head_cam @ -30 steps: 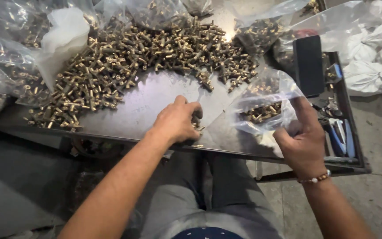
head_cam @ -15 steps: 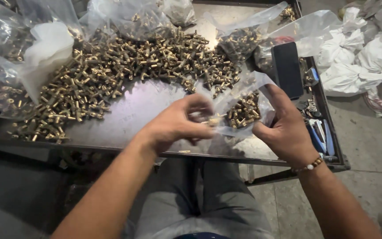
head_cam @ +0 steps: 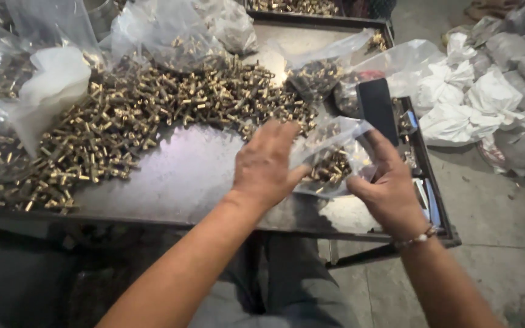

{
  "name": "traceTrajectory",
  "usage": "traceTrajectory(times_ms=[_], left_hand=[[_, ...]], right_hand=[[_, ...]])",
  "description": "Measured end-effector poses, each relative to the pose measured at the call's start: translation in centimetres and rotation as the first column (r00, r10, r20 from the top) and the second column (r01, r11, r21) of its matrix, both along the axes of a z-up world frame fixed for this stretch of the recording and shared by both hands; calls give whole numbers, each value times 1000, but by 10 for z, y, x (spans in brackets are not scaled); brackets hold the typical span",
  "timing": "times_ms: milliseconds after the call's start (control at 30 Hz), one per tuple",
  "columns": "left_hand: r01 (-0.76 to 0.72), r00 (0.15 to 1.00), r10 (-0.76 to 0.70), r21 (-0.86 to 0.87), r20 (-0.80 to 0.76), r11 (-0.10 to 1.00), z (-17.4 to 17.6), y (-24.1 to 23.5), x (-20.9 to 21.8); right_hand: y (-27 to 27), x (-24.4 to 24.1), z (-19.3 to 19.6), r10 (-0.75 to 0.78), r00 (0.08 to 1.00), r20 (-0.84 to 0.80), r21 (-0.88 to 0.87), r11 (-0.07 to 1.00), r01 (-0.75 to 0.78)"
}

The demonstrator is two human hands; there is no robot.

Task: The person sorts brass T-junction metal fittings from a large pile on a table and places them into plastic bags.

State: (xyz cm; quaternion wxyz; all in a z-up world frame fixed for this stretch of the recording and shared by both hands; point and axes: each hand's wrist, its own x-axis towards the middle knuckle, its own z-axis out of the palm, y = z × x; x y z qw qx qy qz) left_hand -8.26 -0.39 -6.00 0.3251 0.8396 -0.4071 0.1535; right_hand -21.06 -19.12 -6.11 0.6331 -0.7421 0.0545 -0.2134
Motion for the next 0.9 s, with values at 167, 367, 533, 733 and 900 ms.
traceTrajectory(times_ms=[167, 367, 533, 733, 900], left_hand=[[23, 941, 86, 315, -328, 949, -21, 0, 23], [110, 806, -155, -113, -571, 987, 70, -7, 3], [113, 860, -191, -189, -473, 975, 46, -5, 9], [143, 869, -182, -120, -460, 983, 47, 30, -5], [146, 804, -213, -163, -556, 976, 53, 39, -9]], right_hand=[[14, 9, 8, -57, 997, 46, 92, 994, 53], [0, -14, 60, -171, 959, 228, 194, 973, 127], [26, -30, 32, -240, 963, 125, 119, 967, 226], [59, -46, -19, -280, 960, -4, 282, 921, 270], [45, -47, -30, -202, 944, -260, 187, 949, 255]])
